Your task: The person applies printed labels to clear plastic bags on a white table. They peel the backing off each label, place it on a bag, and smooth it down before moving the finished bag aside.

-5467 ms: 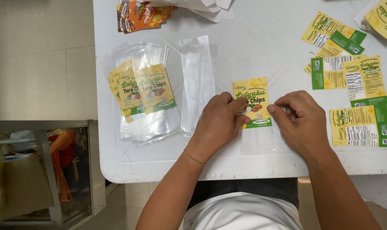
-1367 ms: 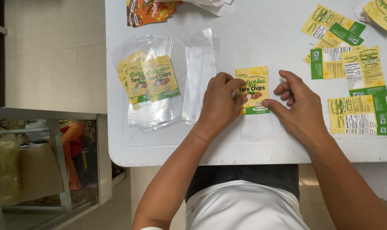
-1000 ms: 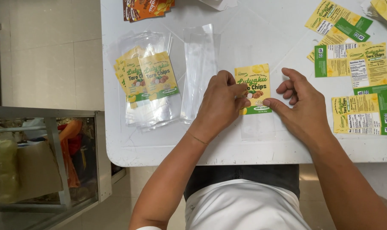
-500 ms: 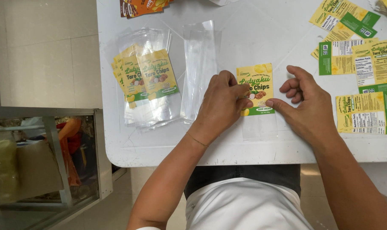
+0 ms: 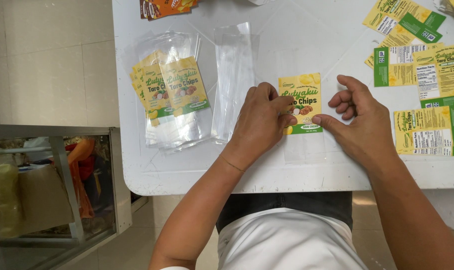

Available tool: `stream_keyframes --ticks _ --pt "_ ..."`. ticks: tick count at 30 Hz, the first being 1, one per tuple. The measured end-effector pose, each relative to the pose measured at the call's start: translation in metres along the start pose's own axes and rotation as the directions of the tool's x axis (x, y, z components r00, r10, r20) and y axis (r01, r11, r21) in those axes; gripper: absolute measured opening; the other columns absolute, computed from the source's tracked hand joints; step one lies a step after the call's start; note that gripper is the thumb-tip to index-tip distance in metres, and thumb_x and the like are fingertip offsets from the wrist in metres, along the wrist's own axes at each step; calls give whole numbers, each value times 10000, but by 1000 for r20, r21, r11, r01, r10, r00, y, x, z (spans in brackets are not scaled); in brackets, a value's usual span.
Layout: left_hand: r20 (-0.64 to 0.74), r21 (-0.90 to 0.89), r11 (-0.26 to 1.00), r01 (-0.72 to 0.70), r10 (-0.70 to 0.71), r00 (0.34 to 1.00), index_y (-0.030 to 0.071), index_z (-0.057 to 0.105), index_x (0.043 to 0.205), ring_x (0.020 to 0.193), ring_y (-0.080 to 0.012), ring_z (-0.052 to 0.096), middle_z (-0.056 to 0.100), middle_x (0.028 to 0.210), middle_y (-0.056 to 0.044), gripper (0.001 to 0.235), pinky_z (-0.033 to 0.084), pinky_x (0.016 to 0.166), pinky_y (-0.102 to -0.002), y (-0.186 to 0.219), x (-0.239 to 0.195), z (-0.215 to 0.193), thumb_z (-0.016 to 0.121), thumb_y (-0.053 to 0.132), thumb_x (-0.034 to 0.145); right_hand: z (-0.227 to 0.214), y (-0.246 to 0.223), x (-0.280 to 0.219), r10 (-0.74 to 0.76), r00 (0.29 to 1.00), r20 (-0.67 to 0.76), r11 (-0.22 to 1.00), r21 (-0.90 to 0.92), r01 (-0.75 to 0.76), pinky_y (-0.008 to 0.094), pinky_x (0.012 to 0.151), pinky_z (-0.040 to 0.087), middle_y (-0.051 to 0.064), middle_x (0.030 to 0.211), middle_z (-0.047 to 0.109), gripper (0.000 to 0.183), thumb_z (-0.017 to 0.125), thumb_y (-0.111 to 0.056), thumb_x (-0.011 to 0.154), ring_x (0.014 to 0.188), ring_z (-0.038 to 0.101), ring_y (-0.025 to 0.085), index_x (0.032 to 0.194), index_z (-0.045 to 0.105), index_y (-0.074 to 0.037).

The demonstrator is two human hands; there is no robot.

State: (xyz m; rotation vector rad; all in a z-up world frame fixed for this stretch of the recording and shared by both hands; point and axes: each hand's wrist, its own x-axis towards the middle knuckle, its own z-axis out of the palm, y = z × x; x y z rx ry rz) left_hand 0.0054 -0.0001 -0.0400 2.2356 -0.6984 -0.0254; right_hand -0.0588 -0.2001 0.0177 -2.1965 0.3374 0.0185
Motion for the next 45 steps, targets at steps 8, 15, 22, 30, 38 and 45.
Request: stream_keyframes --ticks 8,15,22,30,38,45 --pt "12 29 1000 -12 12 1000 116 706 1235 881 -335 514 490 978 -93 388 525 740 -415 1 -1 -1 823 205 876 0 0 2 12 1000 -5 1000 9 -11 288 817 456 24 1024 642 799 875 -225 784 821 505 149 1491 526 -95" --pt "24 39 999 -12 11 1000 102 710 1230 862 -334 508 489 961 -91 372 514 709 -412 3 0 -2 807 207 887 1 2 1 -1 1000 -13 1000 13 1 288 809 453 27 1025 643 794 878 -216 784 817 496 150 1484 527 -91" --pt "29 47 999 -10 8 1000 112 705 1192 857 -324 503 486 955 -86 350 511 683 -404 4 0 -5 823 193 873 1 1 1 8 1000 -5 1000 15 -8 288 813 455 26 1025 638 782 876 -210 788 825 498 149 1480 530 -95" --pt "78 63 997 42 -47 996 125 705 1189 895 -324 501 480 960 -76 331 511 627 -415 10 2 -9 802 211 884 -8 -13 6 23 1000 20 1000 -6 -23 296 827 463 25 1023 642 716 825 -238 834 837 528 150 1481 553 -97" --pt "63 57 998 24 -28 998 114 716 1161 872 -323 494 474 946 -80 293 511 638 -413 9 2 -7 791 197 890 7 -12 57 -152 986 70 846 -506 166 501 675 470 114 1045 610 691 675 -533 977 901 596 307 1474 507 -83" --pt "179 110 985 133 -151 972 107 756 1240 964 -238 562 546 960 -104 402 547 831 -381 26 9 -25 773 296 885 14 18 74 -182 981 -70 886 -445 132 466 777 533 136 900 619 353 641 -214 1130 840 664 313 1378 661 36"
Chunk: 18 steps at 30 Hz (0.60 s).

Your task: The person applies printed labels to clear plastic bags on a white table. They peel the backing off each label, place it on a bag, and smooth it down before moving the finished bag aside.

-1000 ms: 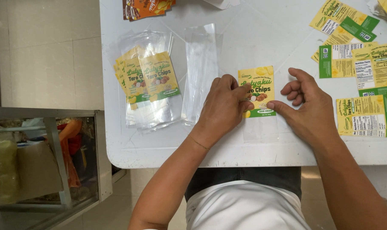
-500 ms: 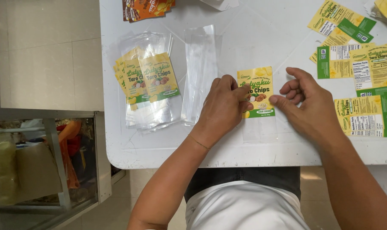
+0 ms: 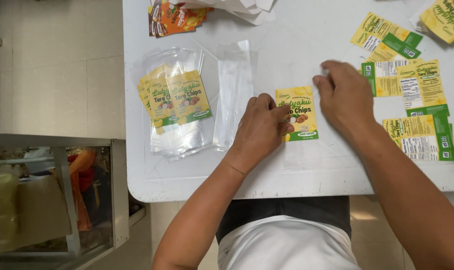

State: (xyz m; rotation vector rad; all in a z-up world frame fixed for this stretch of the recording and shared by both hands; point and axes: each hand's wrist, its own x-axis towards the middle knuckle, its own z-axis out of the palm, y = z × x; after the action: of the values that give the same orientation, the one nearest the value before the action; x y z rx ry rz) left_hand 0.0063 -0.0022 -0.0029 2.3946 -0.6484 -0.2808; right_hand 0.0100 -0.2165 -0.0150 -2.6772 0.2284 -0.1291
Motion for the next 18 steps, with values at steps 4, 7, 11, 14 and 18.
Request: stream_keyframes --ticks 4,7,11,14,18 --pt "14 -45 999 27 -26 1000 140 697 1329 976 -277 613 589 1025 -126 419 571 822 -422 -7 0 -5 712 184 913 16 5 -24 -347 928 -135 929 84 360 449 804 561 131 963 651 223 665 -220 1084 921 689 359 1227 757 -76" --pt "42 -113 989 93 -89 995 69 554 1462 1019 -340 683 646 1118 -210 536 594 858 -479 12 -4 -34 602 21 930 11 8 -21 -268 963 -30 951 151 270 431 807 558 104 991 668 192 639 -219 1072 923 692 335 1184 776 -143" --pt "-48 -243 954 174 -191 980 -51 390 1531 1075 -360 711 630 1226 -284 712 595 900 -546 22 -1 -35 685 97 899 6 11 -12 -178 980 91 941 308 142 422 765 537 105 995 702 193 673 -205 1016 870 692 309 1165 789 -167" --pt "-99 -377 894 241 -298 949 -36 370 1545 1072 -344 721 600 1281 -283 799 595 907 -517 39 12 -30 753 194 882 2 8 -11 -182 979 96 937 317 143 424 781 548 109 979 714 188 711 -195 975 905 704 337 1137 803 -173" --pt "-149 -351 910 221 -287 946 19 302 1591 1219 -473 614 543 1335 -273 799 490 1030 -634 37 15 -11 673 47 884 11 17 -8 -209 974 87 942 285 177 440 807 559 103 998 714 204 717 -228 961 962 708 339 1146 798 -199"
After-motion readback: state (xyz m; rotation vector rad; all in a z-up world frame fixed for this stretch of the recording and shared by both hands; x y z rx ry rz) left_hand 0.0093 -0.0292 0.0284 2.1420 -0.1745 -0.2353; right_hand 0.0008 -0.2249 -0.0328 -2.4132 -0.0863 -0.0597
